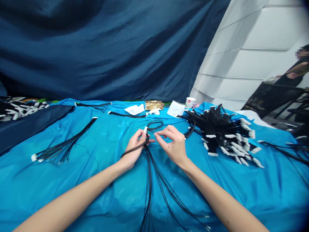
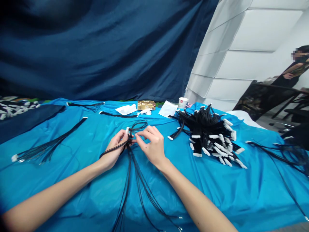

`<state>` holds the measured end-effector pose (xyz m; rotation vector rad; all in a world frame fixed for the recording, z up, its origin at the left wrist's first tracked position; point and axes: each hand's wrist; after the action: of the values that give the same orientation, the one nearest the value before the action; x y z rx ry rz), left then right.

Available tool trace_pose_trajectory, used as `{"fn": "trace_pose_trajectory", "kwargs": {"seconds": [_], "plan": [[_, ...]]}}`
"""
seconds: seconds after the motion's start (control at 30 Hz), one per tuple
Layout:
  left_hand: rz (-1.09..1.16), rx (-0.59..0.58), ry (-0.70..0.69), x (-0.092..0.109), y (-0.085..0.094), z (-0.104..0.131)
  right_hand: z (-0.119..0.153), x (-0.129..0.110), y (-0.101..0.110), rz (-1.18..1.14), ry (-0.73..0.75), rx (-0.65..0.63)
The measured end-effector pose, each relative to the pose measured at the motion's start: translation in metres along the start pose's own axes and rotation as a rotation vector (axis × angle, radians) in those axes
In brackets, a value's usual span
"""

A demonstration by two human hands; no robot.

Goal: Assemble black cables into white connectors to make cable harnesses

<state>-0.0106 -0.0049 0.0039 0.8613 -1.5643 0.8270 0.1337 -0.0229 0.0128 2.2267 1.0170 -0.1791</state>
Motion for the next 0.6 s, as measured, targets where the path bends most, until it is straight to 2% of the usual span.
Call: {"fn": "trace_pose_trajectory", "kwargs": {"seconds": [0.13,0.37,0.5,0.6], "plan": [[-0.053,-0.043,-0.010,0.000,0.001,0.000,0.001,0.001,0.000,0.092,0.059,0.028],[0.015,-0.113,0.024,-0.002,0.000,0.001,0.002,0.004,-0.002,0.033,0.071,-0.090],[0.114,-0.128,0.053,-0.004,0.000,0.000,0.003,0.006,-0.005,0.040,0.082,-0.080],[0.278,-0.139,0.102,-0.004,0.002,-0.002,0.003,0.010,-0.006,0.106,0.101,-0.042]]}}
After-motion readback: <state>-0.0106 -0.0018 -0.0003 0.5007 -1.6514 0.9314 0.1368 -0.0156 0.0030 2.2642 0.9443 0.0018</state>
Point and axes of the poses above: each hand's wrist, its own z-axis away from the middle knuckle, its own y-axis out of the back of the hand, x = y × z, and after that the axes turned 10 degrees about -x, right-handed
